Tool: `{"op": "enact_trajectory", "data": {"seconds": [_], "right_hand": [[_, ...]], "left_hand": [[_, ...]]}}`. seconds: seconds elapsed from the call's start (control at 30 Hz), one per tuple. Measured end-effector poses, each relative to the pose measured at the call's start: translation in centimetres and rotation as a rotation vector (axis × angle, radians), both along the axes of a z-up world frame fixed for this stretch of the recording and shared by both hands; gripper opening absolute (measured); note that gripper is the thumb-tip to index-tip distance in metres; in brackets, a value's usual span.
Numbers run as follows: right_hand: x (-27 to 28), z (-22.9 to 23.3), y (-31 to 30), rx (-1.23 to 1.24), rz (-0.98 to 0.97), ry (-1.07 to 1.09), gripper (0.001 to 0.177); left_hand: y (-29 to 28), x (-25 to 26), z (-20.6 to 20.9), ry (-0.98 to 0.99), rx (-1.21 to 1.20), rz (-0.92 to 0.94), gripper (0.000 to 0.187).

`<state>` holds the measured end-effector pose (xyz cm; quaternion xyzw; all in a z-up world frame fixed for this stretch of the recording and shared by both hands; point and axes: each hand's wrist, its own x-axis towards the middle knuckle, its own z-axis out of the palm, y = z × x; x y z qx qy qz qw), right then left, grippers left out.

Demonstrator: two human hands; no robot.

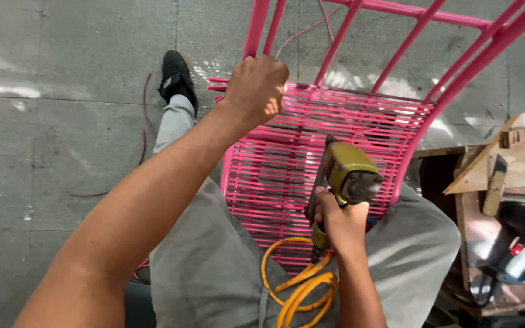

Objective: Weaving pink plastic cords into a chair frame using a nail gun and heat gun.

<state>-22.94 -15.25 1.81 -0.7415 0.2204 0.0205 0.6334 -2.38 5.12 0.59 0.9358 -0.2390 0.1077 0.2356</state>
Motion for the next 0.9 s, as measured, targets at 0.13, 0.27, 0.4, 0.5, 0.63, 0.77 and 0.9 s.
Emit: {"op": "enact_trajectory", "data": {"seconds": [0.13, 0.27, 0.4, 0.5, 0.63, 0.77, 0.9], "right_hand": [[-0.1, 0.0, -0.3, -0.003, 0.001, -0.012, 0.011], [-0.2, -0.7, -0.6, 0.019, 0.022, -0.004, 0.009], [-0.2, -1.2, -0.5, 0.023, 0.028, 0.005, 0.011], [-0.5, -1.1, -0.5, 0.02, 0.018, 0.028, 0.011], [-0.4, -0.9, -0.3, -0.014, 0.042, 0.036, 0.012], [0.0, -0.3, 0.8, -0.066, 0.077, 0.077, 0.013], [-0.4, 0.3, 1.6, -0.077, 0.118, 0.129, 0.015]], "left_hand": [[2.6, 0.1, 0.7, -0.048, -0.084, -0.074, 0.005], [4.9, -0.5, 1.2, 0.008, -0.062, 0.006, 0.007], [5.3, -0.5, 1.7, -0.045, -0.064, 0.025, 0.008], [5.5, -0.1, 1.4, 0.024, -0.024, 0.054, 0.01], [6.8, -0.3, 2.4, -0.059, 0.001, -0.026, 0.008], [7.1, -0.6, 2.1, -0.134, 0.004, -0.038, 0.011], [6.2, -0.6, 1.3, -0.127, 0.172, 0.05, 0.005]]}}
